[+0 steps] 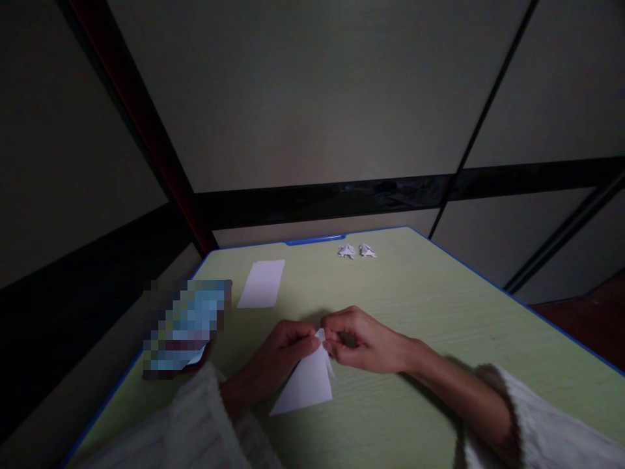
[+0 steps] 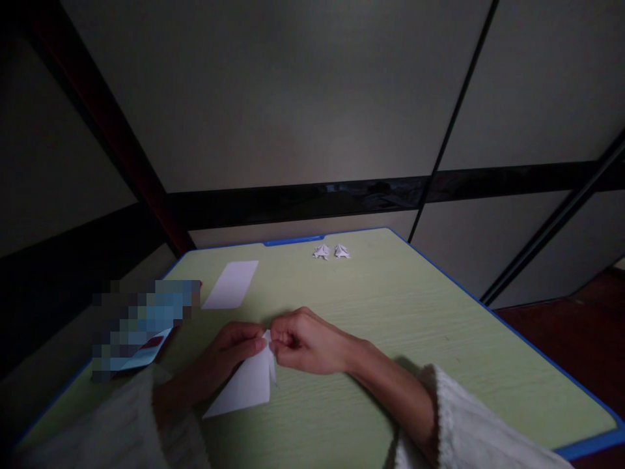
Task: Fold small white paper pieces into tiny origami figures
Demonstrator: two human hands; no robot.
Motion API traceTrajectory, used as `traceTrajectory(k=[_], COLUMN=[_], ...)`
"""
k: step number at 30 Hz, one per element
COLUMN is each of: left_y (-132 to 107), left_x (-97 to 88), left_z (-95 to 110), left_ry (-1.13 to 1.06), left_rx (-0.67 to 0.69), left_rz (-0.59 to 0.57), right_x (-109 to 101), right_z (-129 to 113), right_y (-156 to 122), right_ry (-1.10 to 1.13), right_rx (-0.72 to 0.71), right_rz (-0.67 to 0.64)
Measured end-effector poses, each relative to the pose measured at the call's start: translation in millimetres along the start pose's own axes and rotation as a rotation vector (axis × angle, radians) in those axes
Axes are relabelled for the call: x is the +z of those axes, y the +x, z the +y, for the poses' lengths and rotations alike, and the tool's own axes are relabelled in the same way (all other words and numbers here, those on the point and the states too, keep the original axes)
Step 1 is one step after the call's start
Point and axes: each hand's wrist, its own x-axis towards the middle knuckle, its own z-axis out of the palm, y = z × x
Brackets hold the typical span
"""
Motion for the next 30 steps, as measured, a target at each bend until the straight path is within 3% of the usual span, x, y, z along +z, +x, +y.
traceTrajectory(k=[6,12,16,22,30], left_y=[1.4,0.7,0.1,-1.0,-0.6], left_x=[-1.5,-3.1,-3.2,-2.8,0.9], left_z=[-3.7,-3.5,-0.3,1.9,0.9], left_ry=[-0.021,0.089,0.220,0.363,0.155], left_rx=[-0.027,0.023,0.091,0.171,0.055], left_rz=[0.001,0.008,0.000,0.023,0.034], right_x=[-1.4,-1.7,-0.4,-0.1,0.6], right_z=[0.0,0.8,2.3,1.7,0.1], right_y=[0.4,2.5,3.5,2.1,1.0], right_ry=[-0.068,0.229,0.301,0.098,-0.054], right_rx=[-0.047,0.067,0.086,0.048,-0.005], right_rz=[0.016,0.005,-0.022,-0.023,0.033])
